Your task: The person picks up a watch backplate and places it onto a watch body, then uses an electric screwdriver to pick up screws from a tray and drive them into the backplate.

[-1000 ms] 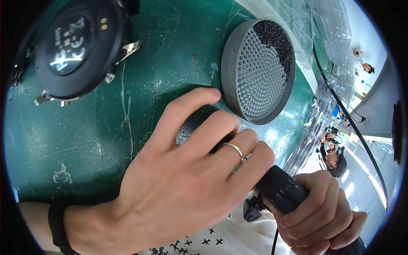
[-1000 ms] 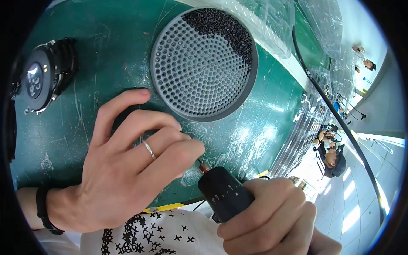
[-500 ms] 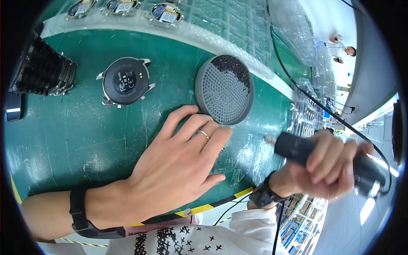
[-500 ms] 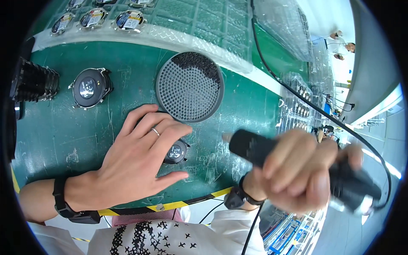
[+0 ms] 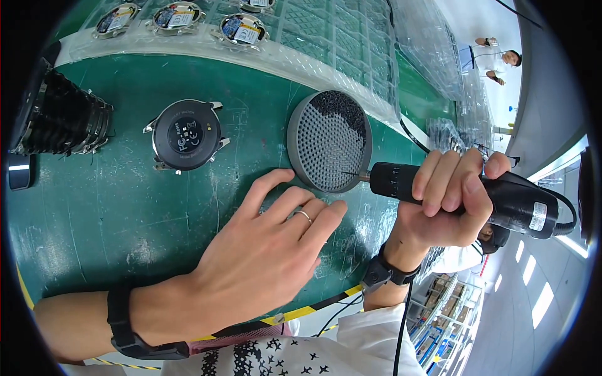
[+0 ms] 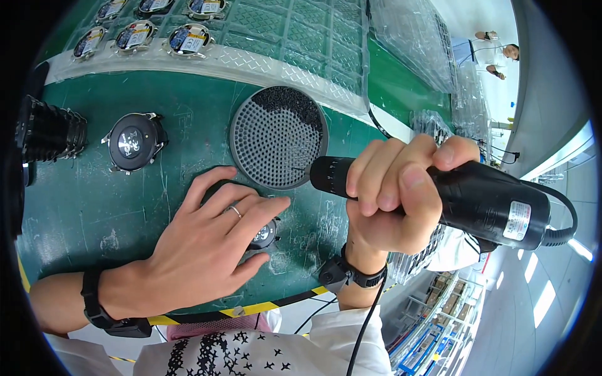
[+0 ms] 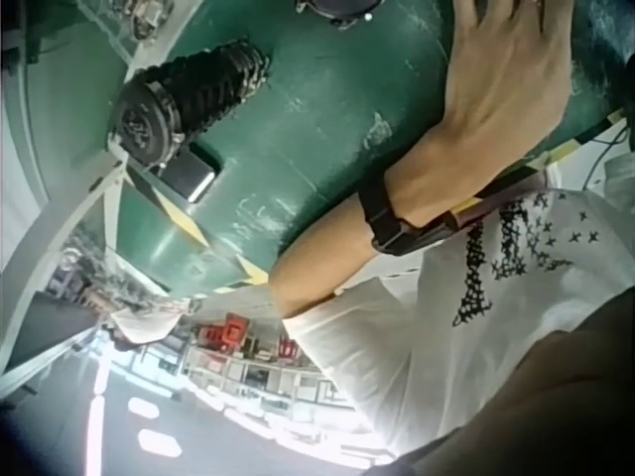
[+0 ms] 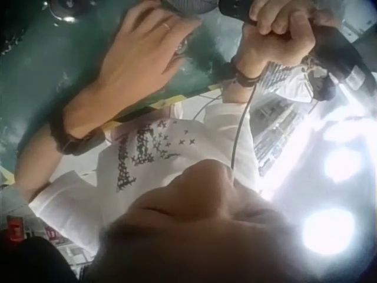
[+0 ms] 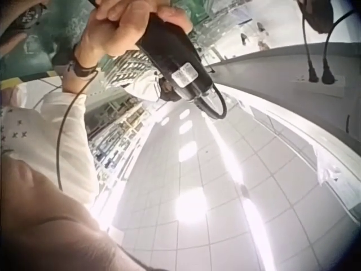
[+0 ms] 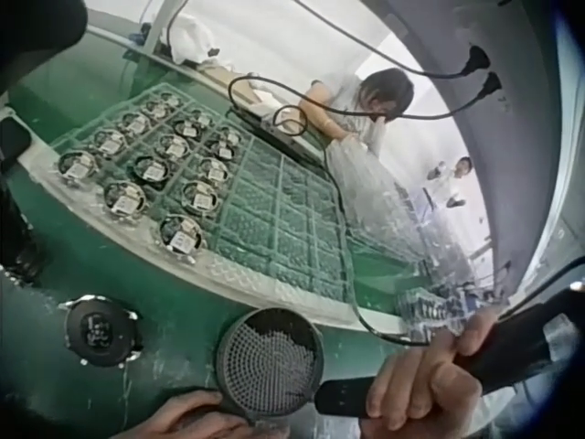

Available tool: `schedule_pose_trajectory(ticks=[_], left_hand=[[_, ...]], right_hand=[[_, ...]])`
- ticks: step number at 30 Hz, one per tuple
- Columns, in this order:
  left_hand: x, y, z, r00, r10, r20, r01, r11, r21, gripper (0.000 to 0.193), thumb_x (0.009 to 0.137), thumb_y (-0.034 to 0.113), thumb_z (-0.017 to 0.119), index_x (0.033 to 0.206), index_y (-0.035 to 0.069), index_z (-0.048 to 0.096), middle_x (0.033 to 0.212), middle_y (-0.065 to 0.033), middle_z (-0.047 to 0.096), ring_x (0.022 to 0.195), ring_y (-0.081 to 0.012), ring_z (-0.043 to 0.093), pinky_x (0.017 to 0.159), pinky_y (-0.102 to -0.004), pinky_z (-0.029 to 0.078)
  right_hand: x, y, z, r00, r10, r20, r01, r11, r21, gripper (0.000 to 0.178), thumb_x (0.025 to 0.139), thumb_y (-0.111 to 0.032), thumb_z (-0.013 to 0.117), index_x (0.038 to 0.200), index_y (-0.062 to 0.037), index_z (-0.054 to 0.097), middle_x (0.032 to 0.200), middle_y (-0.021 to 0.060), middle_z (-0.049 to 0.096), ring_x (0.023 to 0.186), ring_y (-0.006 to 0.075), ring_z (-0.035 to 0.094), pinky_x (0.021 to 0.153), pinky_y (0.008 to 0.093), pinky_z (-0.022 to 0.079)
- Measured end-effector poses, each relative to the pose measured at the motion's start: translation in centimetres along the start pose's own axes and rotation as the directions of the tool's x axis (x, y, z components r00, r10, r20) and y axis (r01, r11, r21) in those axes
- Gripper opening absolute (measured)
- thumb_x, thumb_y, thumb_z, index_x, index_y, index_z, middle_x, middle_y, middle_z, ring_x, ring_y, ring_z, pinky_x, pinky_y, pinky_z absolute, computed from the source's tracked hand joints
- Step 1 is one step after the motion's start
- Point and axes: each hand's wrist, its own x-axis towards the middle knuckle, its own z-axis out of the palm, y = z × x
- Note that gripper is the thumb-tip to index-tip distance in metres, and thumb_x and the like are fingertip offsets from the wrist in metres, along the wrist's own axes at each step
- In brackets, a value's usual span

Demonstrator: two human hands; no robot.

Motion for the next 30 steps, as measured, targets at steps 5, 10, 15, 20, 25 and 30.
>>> schedule_pose_trajectory(ticks=[5,10,15,20,25,30], left_hand=[[-0.1,-0.1,-0.3,1.000,-0.009,0.016,0.009,1.000,0.005,0.071,0.069,0.009,0.078,0.135,0.002,0.054,0.104,-0.0094,0.064,0.106,-0.0261,0.059,0.110,-0.0522,0.038],[0.1,-0.3,0.4,1.000,-0.009,-0.008,0.009,0.999,0.033,0.070,0.070,0.008,0.075,0.136,0.001,0.054,0.108,-0.0088,0.065,0.106,-0.0252,0.058,0.111,-0.0523,0.038],[0.4,0.3,-0.5,0.998,-0.049,0.024,0.050,0.998,-0.048,0.070,0.070,0.007,0.075,0.137,0.001,0.055,0.115,-0.0077,0.065,0.107,-0.0242,0.058,0.112,-0.0520,0.037],[0.4,0.2,-0.6,0.985,-0.012,0.171,0.000,0.998,0.069,0.073,0.069,0.011,0.079,0.138,0.002,0.055,0.118,-0.0071,0.064,0.110,-0.0236,0.057,0.113,-0.0510,0.035],[0.2,0.1,0.2,0.996,-0.034,0.080,0.030,0.999,0.041,0.075,0.068,0.012,0.081,0.138,0.003,0.055,0.117,-0.0071,0.064,0.110,-0.0239,0.057,0.113,-0.0511,0.035],[0.3,0.0,-0.2,0.998,-0.039,0.053,0.039,0.999,0.002,0.076,0.067,0.010,0.081,0.138,0.004,0.055,0.113,-0.0070,0.064,0.111,-0.0258,0.057,0.112,-0.0510,0.037]], right_hand=[[0.1,0.2,0.0,0.999,0.005,0.043,-0.006,1.000,0.014,0.025,0.090,0.000,0.044,0.115,-0.0061,0.042,0.064,0.0044,0.046,0.040,0.0141,0.038,0.041,0.0339,0.041],[0.2,-0.1,-0.6,0.996,0.005,0.093,-0.007,0.999,0.032,0.024,0.091,0.000,0.045,0.115,-0.0054,0.041,0.066,0.0051,0.047,0.041,0.0142,0.039,0.043,0.0344,0.042],[0.2,-0.1,-0.9,0.989,0.007,0.146,-0.013,0.999,0.039,0.023,0.092,0.000,0.045,0.114,-0.0053,0.042,0.068,0.0059,0.048,0.043,0.0148,0.041,0.044,0.0353,0.043],[0.3,-0.3,-0.1,0.990,0.032,0.135,-0.027,0.999,-0.039,0.018,0.091,-0.002,0.046,0.109,-0.0052,0.048,0.064,0.0019,0.045,0.043,0.0124,0.041,0.046,0.0323,0.041],[0.5,-0.3,0.4,0.991,0.043,0.124,-0.035,0.997,-0.066,0.016,0.090,-0.003,0.045,0.105,-0.0058,0.050,0.061,-0.0001,0.042,0.043,0.0113,0.041,0.046,0.0305,0.040],[0.4,-1.2,1.0,0.998,0.051,0.032,-0.048,0.996,-0.080,0.014,0.090,-0.002,0.047,0.103,-0.0058,0.050,0.060,-0.0013,0.043,0.044,0.0105,0.042,0.047,0.0305,0.040]])
